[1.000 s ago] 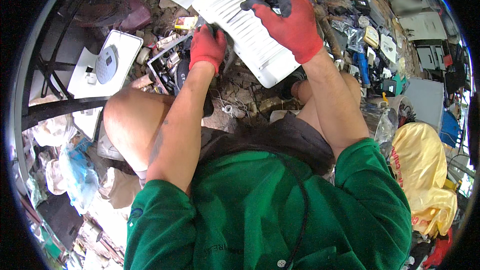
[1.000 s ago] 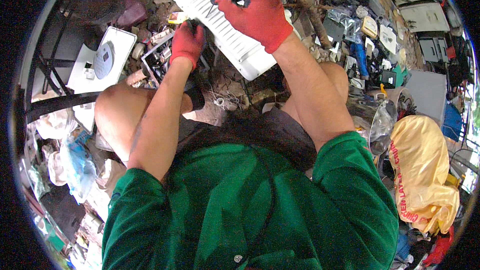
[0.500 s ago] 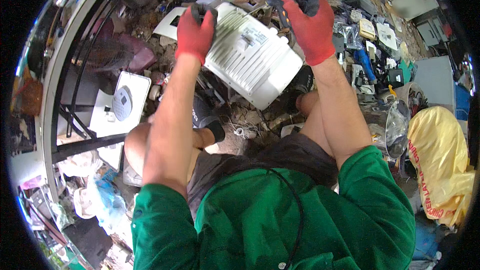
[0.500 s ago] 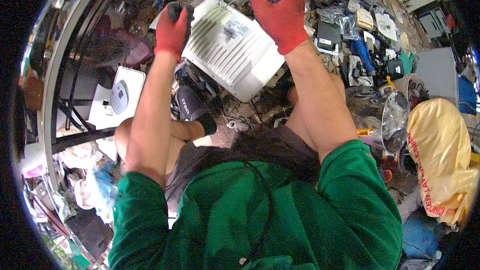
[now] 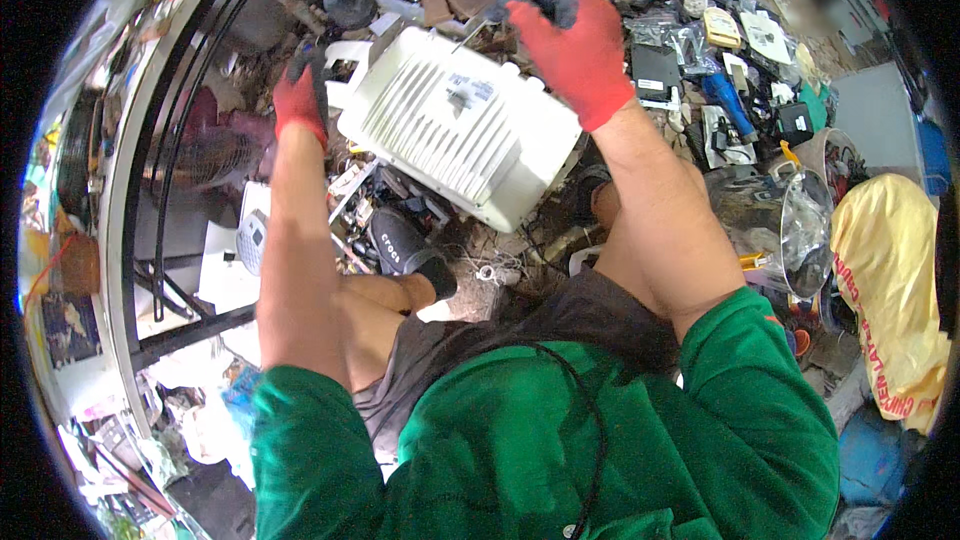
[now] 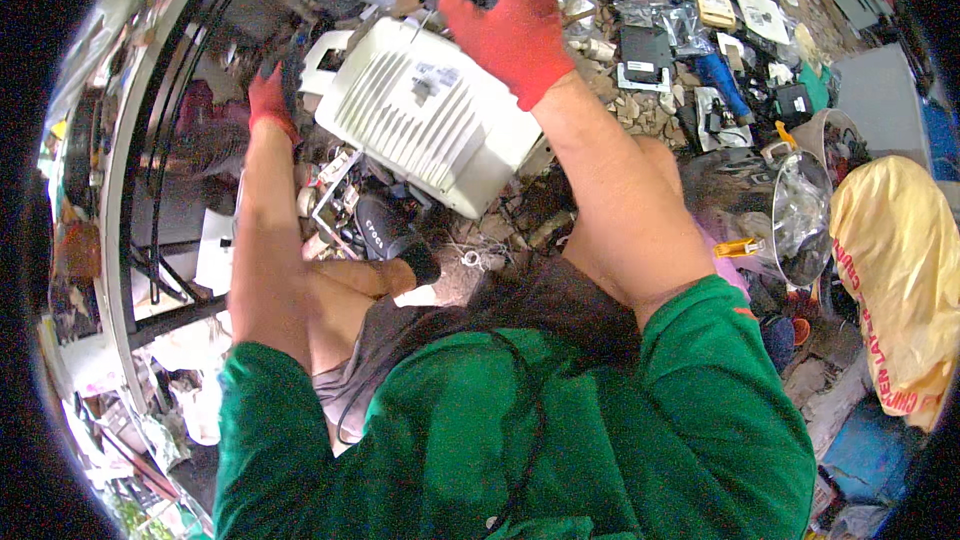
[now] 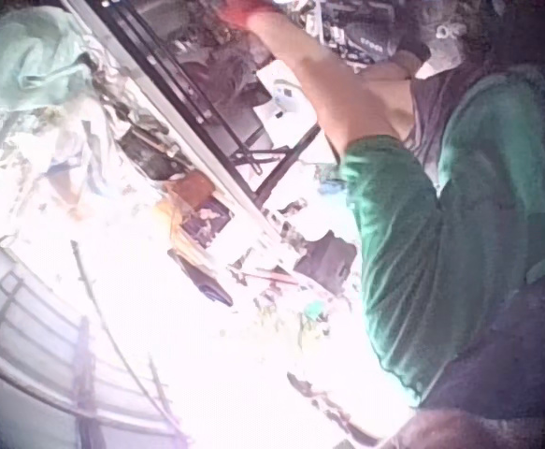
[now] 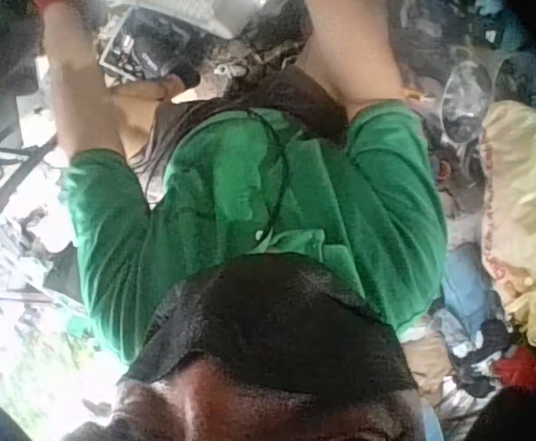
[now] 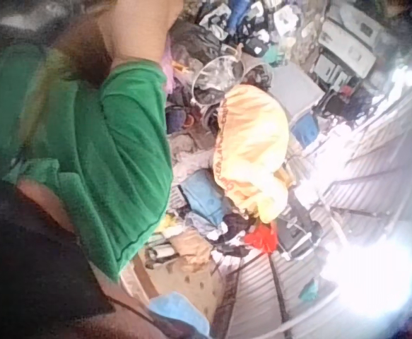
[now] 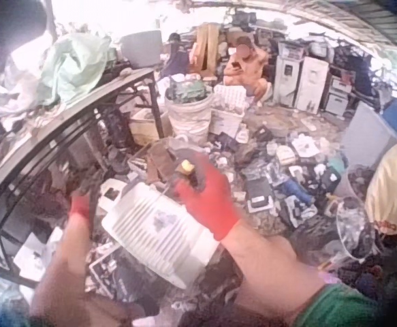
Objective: The person uses a screwdriver to remove screws from a white electronic device's casing while sitting on the floor in a cluttered area.
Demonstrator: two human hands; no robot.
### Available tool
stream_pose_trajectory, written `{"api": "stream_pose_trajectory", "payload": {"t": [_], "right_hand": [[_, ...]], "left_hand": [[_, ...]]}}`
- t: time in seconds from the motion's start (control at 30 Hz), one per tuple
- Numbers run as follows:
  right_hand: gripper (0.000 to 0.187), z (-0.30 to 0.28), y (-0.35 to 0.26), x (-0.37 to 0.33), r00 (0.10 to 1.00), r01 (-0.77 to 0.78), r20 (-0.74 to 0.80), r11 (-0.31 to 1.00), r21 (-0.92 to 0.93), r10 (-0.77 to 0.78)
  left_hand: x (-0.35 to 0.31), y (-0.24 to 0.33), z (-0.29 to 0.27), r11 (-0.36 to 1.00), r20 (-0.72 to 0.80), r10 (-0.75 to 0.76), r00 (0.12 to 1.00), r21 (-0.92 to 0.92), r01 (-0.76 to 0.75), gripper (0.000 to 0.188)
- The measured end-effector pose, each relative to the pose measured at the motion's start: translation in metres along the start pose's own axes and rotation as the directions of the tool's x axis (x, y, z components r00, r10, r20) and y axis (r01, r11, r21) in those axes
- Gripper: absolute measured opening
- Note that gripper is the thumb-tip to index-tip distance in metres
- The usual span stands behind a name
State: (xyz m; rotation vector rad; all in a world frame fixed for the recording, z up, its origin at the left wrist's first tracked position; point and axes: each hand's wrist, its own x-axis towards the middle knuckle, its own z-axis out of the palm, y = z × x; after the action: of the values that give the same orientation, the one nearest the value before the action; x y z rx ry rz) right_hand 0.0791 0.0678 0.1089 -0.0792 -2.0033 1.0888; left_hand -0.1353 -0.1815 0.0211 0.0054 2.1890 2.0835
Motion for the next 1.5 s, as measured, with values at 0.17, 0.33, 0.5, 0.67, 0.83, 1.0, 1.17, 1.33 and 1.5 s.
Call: {"api": "stream_pose_trajectory", "payload": {"t": [0.17, 0.33, 0.5, 0.67, 0.83, 1.0, 1.17, 1.33, 1.5], "right_hand": [[0.038, 0.021, -0.038, -0.011, 0.987, -0.001, 0.158, 0.998, 0.069, -0.010], [0.044, 0.077, -0.024, -0.037, 0.933, 0.108, 0.337, 0.991, 0.078, -0.128], [0.050, 0.110, -0.039, -0.059, 0.888, 0.240, 0.384, 0.968, 0.079, -0.252], [0.044, 0.132, -0.033, -0.056, 0.865, 0.261, 0.423, 0.962, 0.079, -0.270], [0.049, 0.160, -0.036, -0.054, 0.884, 0.211, 0.406, 0.972, 0.102, -0.234], [0.047, 0.177, -0.025, -0.051, 0.854, 0.272, 0.444, 0.960, 0.063, -0.271], [0.047, 0.182, -0.029, -0.051, 0.851, 0.249, 0.477, 0.969, 0.006, -0.221], [0.049, 0.186, -0.027, -0.055, 0.854, 0.206, 0.488, 0.979, 0.006, -0.182], [0.049, 0.196, -0.031, -0.054, 0.847, 0.290, 0.454, 0.956, 0.038, -0.275]], "left_hand": [[-0.089, -0.117, -0.073, 0.842, -0.162, -0.309, 0.937, -0.504, 0.191, 0.037], [-0.161, -0.134, -0.002, 0.884, -0.139, -0.026, 0.990, -0.465, -0.042, 0.049], [-0.182, -0.104, 0.007, 0.899, -0.170, -0.122, 0.978, -0.437, 0.036, 0.047], [-0.132, -0.100, -0.006, 0.681, -0.127, -0.076, 0.989, -0.731, -0.042, 0.044], [-0.098, -0.122, -0.016, 0.854, -0.219, 0.062, 0.974, -0.494, -0.166, 0.036], [-0.104, -0.122, -0.004, 0.873, -0.263, -0.082, 0.961, -0.484, -0.058, 0.034], [-0.113, -0.097, -0.010, 0.859, -0.272, -0.149, 0.951, -0.511, -0.012, 0.043], [-0.112, -0.088, -0.014, 0.897, -0.323, -0.134, 0.937, -0.442, -0.025, 0.039], [-0.099, -0.108, -0.014, 0.884, -0.351, -0.183, 0.918, -0.467, -0.003, 0.039]]}}
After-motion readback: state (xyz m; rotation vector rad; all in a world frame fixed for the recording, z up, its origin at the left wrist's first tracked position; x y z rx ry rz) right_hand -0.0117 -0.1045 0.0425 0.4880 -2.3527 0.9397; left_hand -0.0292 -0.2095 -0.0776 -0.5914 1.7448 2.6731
